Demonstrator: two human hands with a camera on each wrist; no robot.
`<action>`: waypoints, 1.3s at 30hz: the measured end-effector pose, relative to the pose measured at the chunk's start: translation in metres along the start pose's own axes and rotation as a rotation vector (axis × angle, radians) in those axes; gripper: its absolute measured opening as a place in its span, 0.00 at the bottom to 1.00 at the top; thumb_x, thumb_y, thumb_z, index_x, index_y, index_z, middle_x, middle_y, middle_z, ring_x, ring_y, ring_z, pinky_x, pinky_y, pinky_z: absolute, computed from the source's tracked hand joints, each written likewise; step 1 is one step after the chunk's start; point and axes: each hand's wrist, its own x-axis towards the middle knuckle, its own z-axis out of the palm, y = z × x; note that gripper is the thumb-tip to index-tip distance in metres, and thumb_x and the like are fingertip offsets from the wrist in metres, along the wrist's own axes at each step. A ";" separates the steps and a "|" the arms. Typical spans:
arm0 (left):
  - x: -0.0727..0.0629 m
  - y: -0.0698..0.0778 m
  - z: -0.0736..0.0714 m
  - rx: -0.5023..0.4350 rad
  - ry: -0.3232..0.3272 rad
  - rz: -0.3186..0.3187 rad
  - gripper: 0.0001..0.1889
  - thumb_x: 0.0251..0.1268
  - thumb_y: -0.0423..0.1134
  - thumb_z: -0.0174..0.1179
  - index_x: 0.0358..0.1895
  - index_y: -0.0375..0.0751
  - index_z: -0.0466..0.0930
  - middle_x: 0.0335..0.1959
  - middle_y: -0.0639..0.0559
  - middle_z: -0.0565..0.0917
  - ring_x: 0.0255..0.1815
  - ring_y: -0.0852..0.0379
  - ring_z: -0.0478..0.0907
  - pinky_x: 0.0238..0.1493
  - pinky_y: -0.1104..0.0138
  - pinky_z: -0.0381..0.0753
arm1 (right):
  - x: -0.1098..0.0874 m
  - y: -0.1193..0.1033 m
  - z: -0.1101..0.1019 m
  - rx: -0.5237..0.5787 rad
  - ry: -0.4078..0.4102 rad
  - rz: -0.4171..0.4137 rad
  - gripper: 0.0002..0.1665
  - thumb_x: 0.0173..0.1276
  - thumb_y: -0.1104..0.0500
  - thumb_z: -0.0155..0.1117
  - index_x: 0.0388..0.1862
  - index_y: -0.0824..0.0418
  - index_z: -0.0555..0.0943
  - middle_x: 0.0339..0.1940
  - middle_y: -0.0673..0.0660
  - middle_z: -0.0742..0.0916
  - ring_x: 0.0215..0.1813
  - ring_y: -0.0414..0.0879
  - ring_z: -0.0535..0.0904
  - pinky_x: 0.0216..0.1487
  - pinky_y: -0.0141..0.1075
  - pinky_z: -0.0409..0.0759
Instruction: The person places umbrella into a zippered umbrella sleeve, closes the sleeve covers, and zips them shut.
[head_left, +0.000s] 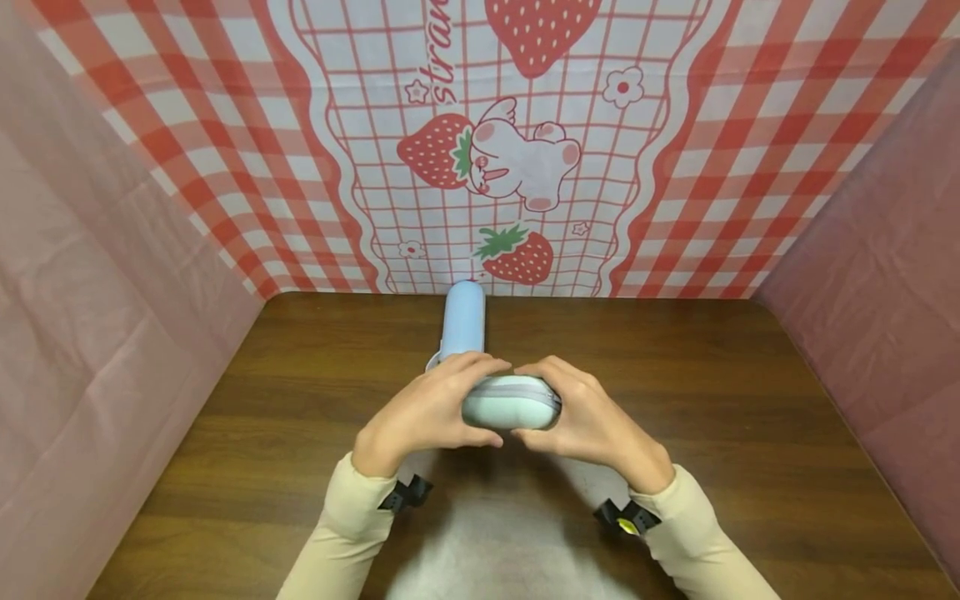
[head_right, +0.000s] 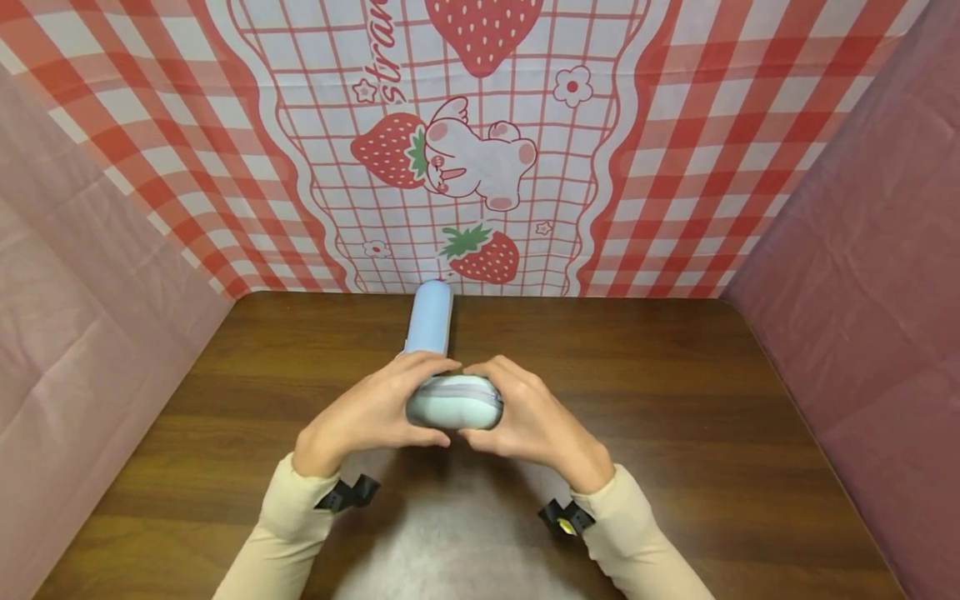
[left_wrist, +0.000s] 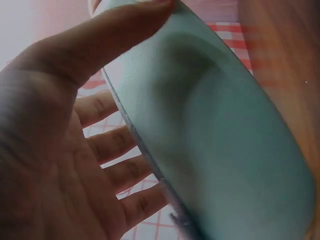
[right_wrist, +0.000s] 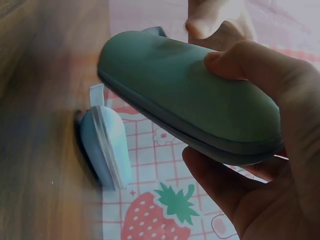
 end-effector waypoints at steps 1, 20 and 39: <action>0.000 0.000 0.001 0.007 -0.001 0.003 0.43 0.47 0.54 0.82 0.69 0.49 0.75 0.64 0.53 0.80 0.63 0.56 0.76 0.63 0.58 0.79 | 0.000 -0.001 0.000 0.003 -0.004 0.000 0.38 0.45 0.54 0.86 0.57 0.57 0.82 0.48 0.48 0.86 0.45 0.39 0.82 0.44 0.37 0.85; 0.004 0.002 0.007 -0.012 -0.080 0.027 0.37 0.45 0.49 0.83 0.63 0.48 0.79 0.51 0.58 0.85 0.48 0.64 0.80 0.53 0.66 0.81 | 0.000 -0.010 -0.001 0.057 -0.062 -0.030 0.36 0.46 0.57 0.85 0.57 0.55 0.81 0.49 0.47 0.86 0.47 0.39 0.83 0.47 0.36 0.85; -0.002 -0.004 -0.002 -0.050 -0.045 0.045 0.37 0.46 0.49 0.80 0.63 0.46 0.79 0.49 0.57 0.85 0.44 0.63 0.80 0.46 0.67 0.82 | 0.003 -0.017 -0.012 -0.003 -0.037 -0.119 0.45 0.51 0.52 0.86 0.67 0.64 0.78 0.60 0.57 0.85 0.59 0.48 0.84 0.60 0.32 0.81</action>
